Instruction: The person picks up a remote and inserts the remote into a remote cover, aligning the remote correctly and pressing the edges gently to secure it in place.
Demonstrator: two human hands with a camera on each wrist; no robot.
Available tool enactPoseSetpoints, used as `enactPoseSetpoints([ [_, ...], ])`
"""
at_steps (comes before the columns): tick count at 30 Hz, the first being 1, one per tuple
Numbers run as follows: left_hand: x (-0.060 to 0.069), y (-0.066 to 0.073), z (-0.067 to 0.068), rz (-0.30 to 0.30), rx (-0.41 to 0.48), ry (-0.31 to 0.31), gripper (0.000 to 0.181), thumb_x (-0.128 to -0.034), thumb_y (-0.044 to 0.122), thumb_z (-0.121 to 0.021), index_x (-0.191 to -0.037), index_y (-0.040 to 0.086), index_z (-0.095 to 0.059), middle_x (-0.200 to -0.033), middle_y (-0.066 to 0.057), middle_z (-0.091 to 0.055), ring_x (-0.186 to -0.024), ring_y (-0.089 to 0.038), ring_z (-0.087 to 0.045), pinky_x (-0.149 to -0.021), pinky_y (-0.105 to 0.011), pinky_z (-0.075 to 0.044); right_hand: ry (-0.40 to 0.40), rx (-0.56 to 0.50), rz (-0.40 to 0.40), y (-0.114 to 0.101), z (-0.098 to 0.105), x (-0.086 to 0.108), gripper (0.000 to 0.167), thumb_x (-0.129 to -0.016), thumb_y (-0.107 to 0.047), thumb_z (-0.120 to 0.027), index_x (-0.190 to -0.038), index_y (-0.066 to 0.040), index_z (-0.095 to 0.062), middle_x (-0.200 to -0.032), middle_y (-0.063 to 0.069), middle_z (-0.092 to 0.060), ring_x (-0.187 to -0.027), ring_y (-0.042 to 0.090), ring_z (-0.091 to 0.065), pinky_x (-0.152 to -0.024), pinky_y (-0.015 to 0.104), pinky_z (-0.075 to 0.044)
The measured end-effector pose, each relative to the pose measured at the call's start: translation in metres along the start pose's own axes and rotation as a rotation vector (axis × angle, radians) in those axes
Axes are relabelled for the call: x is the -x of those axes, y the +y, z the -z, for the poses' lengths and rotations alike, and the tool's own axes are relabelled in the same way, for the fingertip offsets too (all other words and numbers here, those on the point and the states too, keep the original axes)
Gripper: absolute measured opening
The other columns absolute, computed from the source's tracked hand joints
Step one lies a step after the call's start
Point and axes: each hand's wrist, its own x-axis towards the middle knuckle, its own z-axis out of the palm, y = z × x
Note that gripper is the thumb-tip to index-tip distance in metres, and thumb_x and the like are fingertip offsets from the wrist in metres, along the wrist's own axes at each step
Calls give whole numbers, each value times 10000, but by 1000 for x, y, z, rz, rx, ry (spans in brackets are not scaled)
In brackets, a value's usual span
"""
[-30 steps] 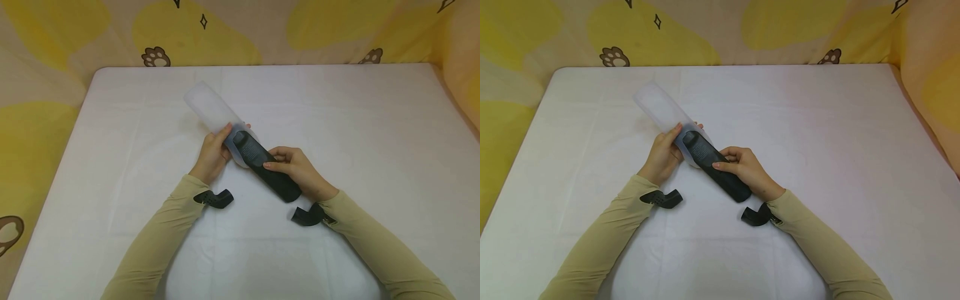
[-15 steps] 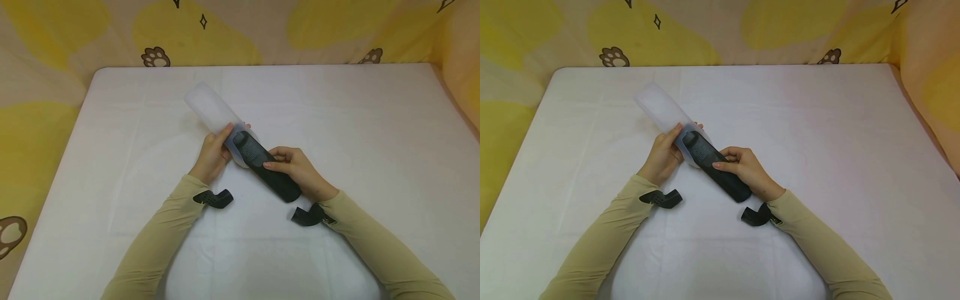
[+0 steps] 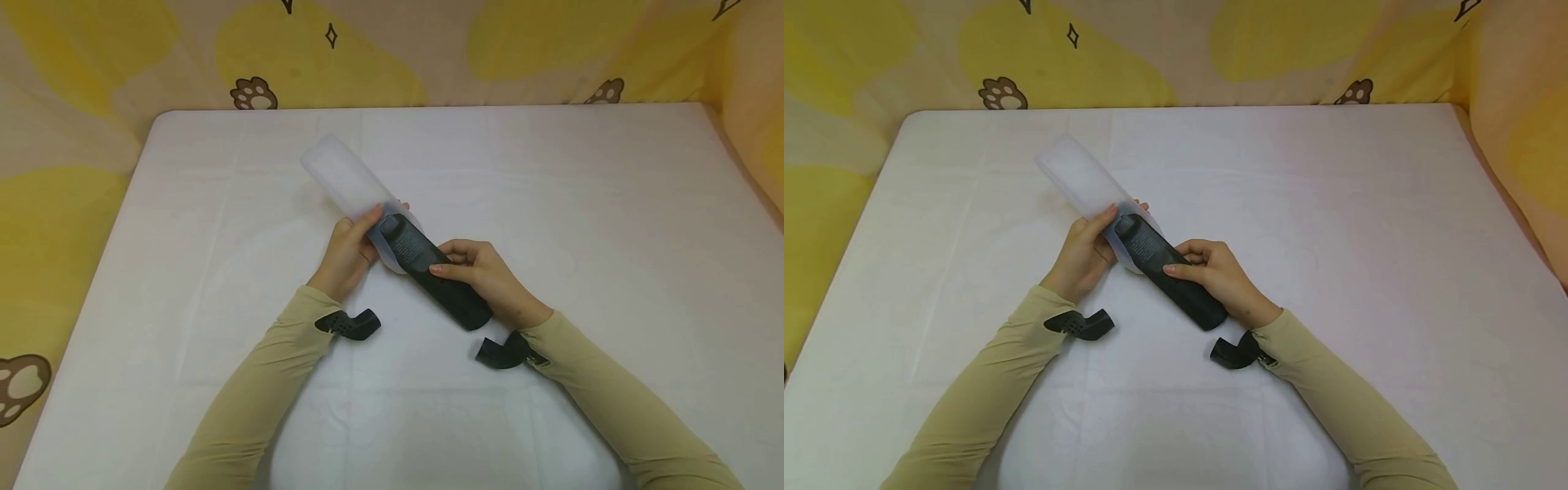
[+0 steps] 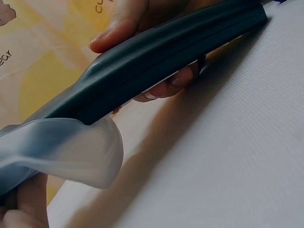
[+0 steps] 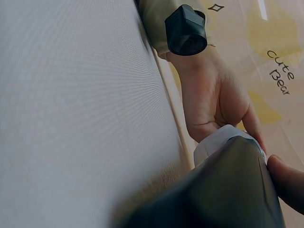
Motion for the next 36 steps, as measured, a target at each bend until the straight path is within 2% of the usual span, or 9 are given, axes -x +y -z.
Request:
enactPoseSetpoints([
  [7, 0, 1, 1, 4, 7, 9, 198, -1007, 90, -434, -1151, -14, -520, -1058, -112, -649, -1151, -259, -560, -1009, -373, -411, 4, -6, -12, 0, 0, 0, 300, -847, -97, -690, -1105, 28, -601, -883, 51, -686, -729, 152, -624, -660, 273, -534],
  [17, -1, 2, 5, -3, -40, -32, 261, -1016, 119, -419, -1185, -43, -535, -1047, -89, -675, -1157, -251, -554, -978, -364, -439, 10, 2, -13, 1, 0, 0, 302, -842, -96, -696, -1102, 26, -605, -878, 51, -689, -723, 159, -631, -657, 279, -537],
  [28, -1, 2, 6, 9, -20, -11, 229, -1015, 127, -425, -1159, 7, -556, -1065, -85, -670, -1143, -234, -566, -968, -356, -448, 3, -16, -14, 0, 0, 0, 300, -846, -102, -697, -1107, 16, -608, -889, 53, -690, -725, 162, -633, -659, 282, -542],
  [36, -1, 0, 4, 30, -23, -3, 210, -997, 82, -453, -1159, -21, -539, -1093, -105, -650, -1172, -251, -545, -1013, -371, -408, 16, -18, -6, 1, 0, 1, 295, -854, -77, -679, -1115, 36, -600, -886, 44, -683, -722, 149, -632, -654, 274, -543],
])
